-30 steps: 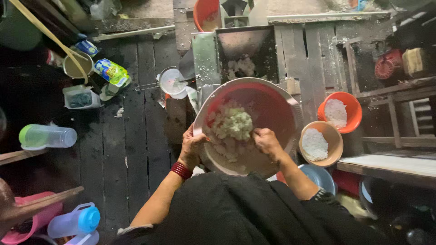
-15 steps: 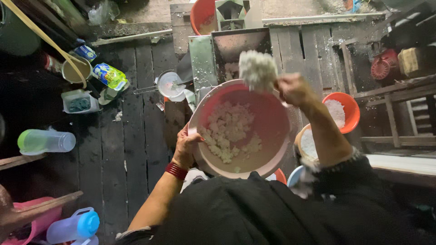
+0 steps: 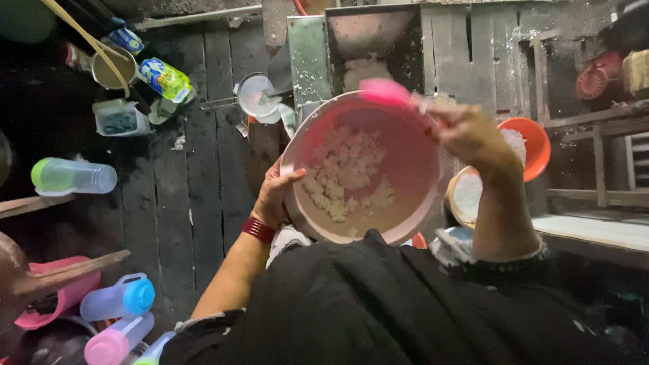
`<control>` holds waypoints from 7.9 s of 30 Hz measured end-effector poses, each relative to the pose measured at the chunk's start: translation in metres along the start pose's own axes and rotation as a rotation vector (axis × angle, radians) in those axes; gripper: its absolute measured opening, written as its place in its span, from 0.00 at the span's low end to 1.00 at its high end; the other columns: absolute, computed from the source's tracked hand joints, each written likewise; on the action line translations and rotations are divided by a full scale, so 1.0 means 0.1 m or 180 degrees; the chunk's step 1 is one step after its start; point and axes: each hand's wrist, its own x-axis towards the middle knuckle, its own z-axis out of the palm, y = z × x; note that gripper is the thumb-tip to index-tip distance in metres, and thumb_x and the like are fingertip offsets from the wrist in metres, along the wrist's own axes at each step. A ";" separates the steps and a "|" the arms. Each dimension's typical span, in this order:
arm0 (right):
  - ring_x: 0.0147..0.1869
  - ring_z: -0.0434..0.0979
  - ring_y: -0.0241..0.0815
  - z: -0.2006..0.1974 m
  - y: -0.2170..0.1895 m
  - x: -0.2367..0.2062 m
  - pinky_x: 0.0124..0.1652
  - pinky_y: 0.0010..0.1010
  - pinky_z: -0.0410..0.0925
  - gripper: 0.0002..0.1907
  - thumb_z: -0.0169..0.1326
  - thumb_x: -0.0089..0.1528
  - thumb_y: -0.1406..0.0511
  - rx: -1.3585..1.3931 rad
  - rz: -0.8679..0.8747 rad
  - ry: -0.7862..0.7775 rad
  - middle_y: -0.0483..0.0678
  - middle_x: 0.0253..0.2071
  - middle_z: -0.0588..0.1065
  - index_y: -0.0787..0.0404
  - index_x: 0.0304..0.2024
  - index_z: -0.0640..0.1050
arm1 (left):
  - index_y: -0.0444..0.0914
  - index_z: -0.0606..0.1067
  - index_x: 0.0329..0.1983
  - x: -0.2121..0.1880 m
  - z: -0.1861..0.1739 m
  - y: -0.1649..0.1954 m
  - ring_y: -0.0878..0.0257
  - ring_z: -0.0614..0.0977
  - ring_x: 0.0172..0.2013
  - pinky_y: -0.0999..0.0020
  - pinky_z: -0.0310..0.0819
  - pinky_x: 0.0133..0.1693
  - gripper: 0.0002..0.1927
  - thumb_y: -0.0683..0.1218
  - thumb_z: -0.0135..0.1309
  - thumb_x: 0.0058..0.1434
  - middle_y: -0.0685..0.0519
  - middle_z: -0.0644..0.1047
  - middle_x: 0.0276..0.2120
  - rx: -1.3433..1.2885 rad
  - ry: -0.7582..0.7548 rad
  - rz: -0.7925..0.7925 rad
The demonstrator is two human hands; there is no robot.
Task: The person scoops grated coconut from a pink basin into a metal press machine and presses it, collecting liquid in a basin below. They then transfer the pressed coconut into an orange basin, mix it by hand, and scoop it back into the press to press another batch.
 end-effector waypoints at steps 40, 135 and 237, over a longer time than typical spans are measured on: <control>0.18 0.58 0.30 1.68 0.89 -0.67 0.18 0.28 0.51 0.15 0.55 0.63 0.66 0.2358 0.1617 -0.1718 0.39 0.17 0.64 0.60 0.50 0.85 | 0.33 0.77 0.57 0.06 0.36 -0.26 0.65 0.78 0.38 0.69 0.74 0.42 0.23 0.35 0.54 0.55 0.53 0.79 0.41 0.0347 0.0371 0.0385; 0.45 0.78 0.57 -0.09 0.28 2.09 0.41 0.52 0.70 0.28 0.38 0.70 0.51 -0.1233 -0.0555 0.1176 0.53 0.49 0.77 0.35 0.74 0.63 | 0.46 0.63 0.77 1.84 1.12 1.32 0.68 0.79 0.47 0.73 0.77 0.50 0.47 0.30 0.48 0.50 0.46 0.82 0.56 0.2814 0.0365 0.2836; 0.47 0.83 0.54 0.41 0.25 2.05 0.43 0.44 0.75 0.14 0.49 0.61 0.65 -0.2631 0.0735 -0.0535 0.55 0.39 0.81 0.54 0.41 0.85 | 0.37 0.72 0.34 0.29 -1.51 0.74 0.54 0.77 0.35 0.58 0.72 0.35 0.06 0.42 0.57 0.56 0.50 0.74 0.37 -0.0799 0.3849 0.0942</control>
